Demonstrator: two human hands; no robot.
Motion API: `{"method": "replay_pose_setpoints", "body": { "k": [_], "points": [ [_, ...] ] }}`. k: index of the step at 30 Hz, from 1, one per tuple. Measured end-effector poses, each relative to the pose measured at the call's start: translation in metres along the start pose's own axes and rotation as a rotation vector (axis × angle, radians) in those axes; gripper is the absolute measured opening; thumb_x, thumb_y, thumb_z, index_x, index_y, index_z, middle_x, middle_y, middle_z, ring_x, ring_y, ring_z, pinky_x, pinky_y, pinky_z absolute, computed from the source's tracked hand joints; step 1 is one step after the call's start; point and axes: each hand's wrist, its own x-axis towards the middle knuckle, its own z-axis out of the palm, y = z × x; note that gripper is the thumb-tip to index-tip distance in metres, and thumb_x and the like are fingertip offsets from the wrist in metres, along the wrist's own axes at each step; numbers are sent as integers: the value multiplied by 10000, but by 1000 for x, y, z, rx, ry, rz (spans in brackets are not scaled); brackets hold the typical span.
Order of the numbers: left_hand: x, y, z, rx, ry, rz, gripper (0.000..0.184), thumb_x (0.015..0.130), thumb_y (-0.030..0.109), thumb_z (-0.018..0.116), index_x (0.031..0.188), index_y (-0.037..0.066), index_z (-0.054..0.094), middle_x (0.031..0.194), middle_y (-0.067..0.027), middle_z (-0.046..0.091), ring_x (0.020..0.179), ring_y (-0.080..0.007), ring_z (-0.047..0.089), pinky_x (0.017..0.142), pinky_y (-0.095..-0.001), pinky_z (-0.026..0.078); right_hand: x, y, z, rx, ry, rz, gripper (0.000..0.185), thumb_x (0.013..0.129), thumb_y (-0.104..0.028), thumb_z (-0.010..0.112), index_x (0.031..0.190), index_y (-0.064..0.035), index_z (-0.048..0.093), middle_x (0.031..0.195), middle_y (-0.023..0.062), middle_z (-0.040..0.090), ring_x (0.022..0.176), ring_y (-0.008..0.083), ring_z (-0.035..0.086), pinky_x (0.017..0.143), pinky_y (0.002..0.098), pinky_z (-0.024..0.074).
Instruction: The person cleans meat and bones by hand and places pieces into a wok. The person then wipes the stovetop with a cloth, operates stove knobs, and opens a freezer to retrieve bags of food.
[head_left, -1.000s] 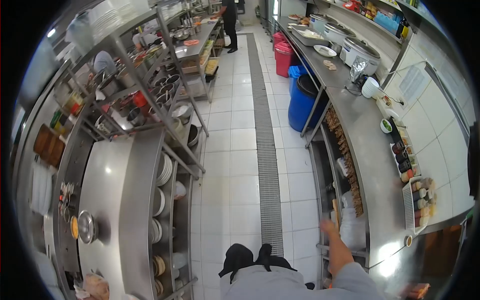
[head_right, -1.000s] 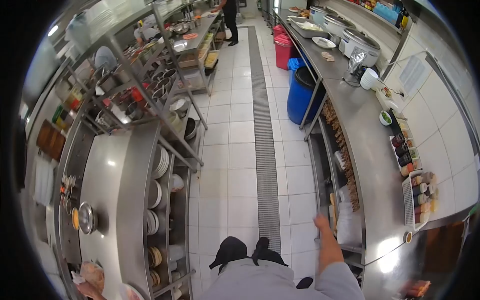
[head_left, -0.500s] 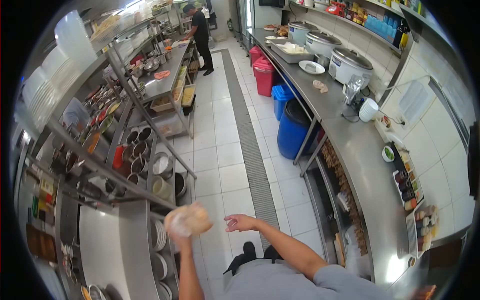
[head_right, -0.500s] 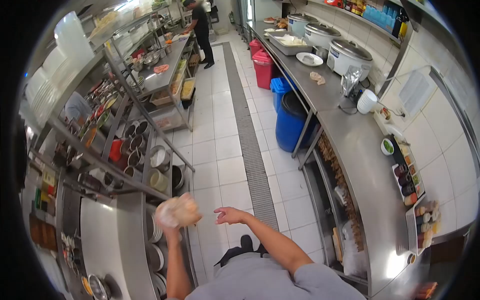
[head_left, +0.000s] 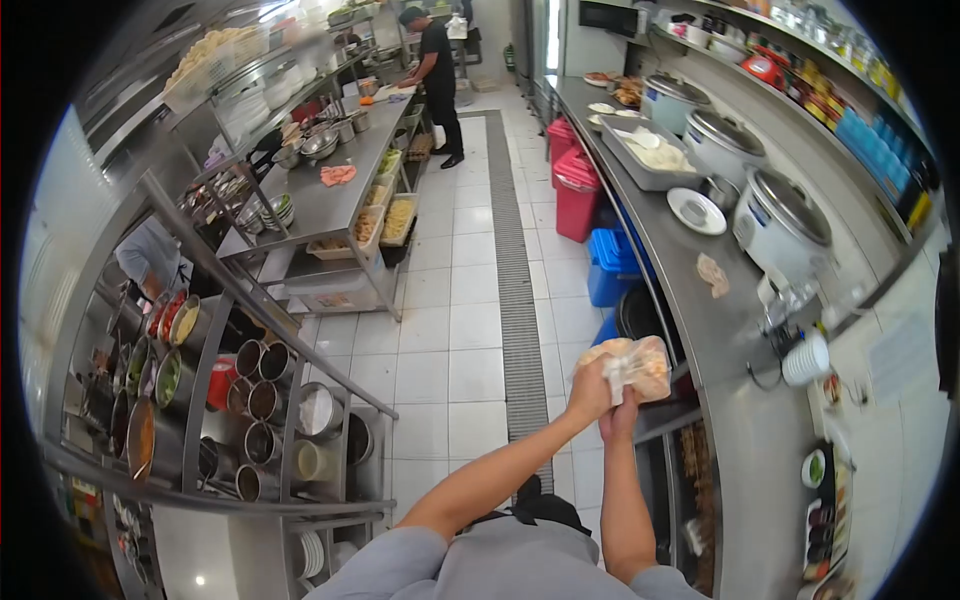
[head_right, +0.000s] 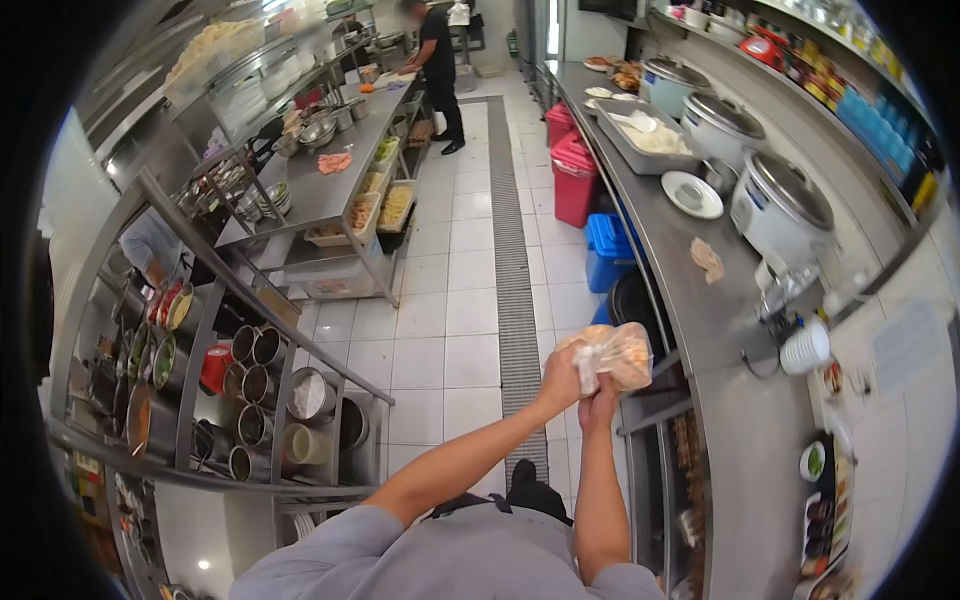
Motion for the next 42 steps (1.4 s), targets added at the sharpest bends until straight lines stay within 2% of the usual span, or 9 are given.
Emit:
{"method": "replay_pose_setpoints", "body": {
  "k": [10,16,23,26,29,33,35,38,42],
  "points": [
    [283,-139,-72,355,81,-58,190,733,179,649,885,67,627,783,-204,657,774,-407,637,675,-463,505,269,128,175,131,-236,332,412,984,-272,491,1327,-47,459,1287,89,552,1173,210,545,1014,356,437],
    [443,-274,-187,293,288,-178,146,764,88,587,873,11,647,816,-188,671,785,-331,662,688,-412,500,417,140,275,-599,-384,652,588,894,-327,650,1375,-77,424,1291,100,550,1129,212,566,963,425,451],
    [486,-462,-284,667,339,-292,196,786,213,639,885,46,664,741,-164,643,692,-288,623,621,-406,458,548,77,75,-1203,9,222,514,841,-216,709,1288,-51,514,980,75,639,833,135,625,683,272,484],
    [491,-498,-323,512,322,-544,192,806,133,584,956,31,649,803,-108,664,729,-231,618,668,-371,480,536,44,4,-1227,294,478,395,829,-203,710,1167,-60,563,837,51,632,670,123,610,486,284,449],
    [466,-565,-366,716,374,-605,323,814,94,548,1103,20,673,903,-138,679,800,-228,628,700,-368,487,549,39,-24,-1211,567,623,403,818,-232,705,1159,-69,562,816,57,641,661,158,625,492,297,453],
    [486,-561,-387,568,607,-589,154,796,108,628,908,2,631,818,-96,649,745,-202,590,683,-351,468,647,78,-24,-1136,816,692,291,819,-199,669,1071,-72,598,782,55,641,631,169,622,498,303,460],
    [506,-563,-395,673,636,-627,139,795,90,625,903,3,627,811,-86,642,741,-201,588,691,-348,466,725,113,-25,-1392,523,818,182,811,-169,639,966,-77,622,741,61,636,608,165,616,488,304,462],
    [570,-565,-399,748,656,-649,134,791,69,627,906,1,625,803,-78,635,740,-197,590,692,-345,464,857,178,60,-1146,343,329,160,760,-98,615,897,-18,635,787,89,634,609,186,605,532,317,502],
    [706,-575,-376,726,583,-656,200,795,71,628,976,-15,637,847,-63,642,755,-141,567,667,-307,464,1031,230,246,-1584,-111,95,310,812,-129,646,1090,7,632,810,103,674,714,163,653,673,296,519]
  ]
}}
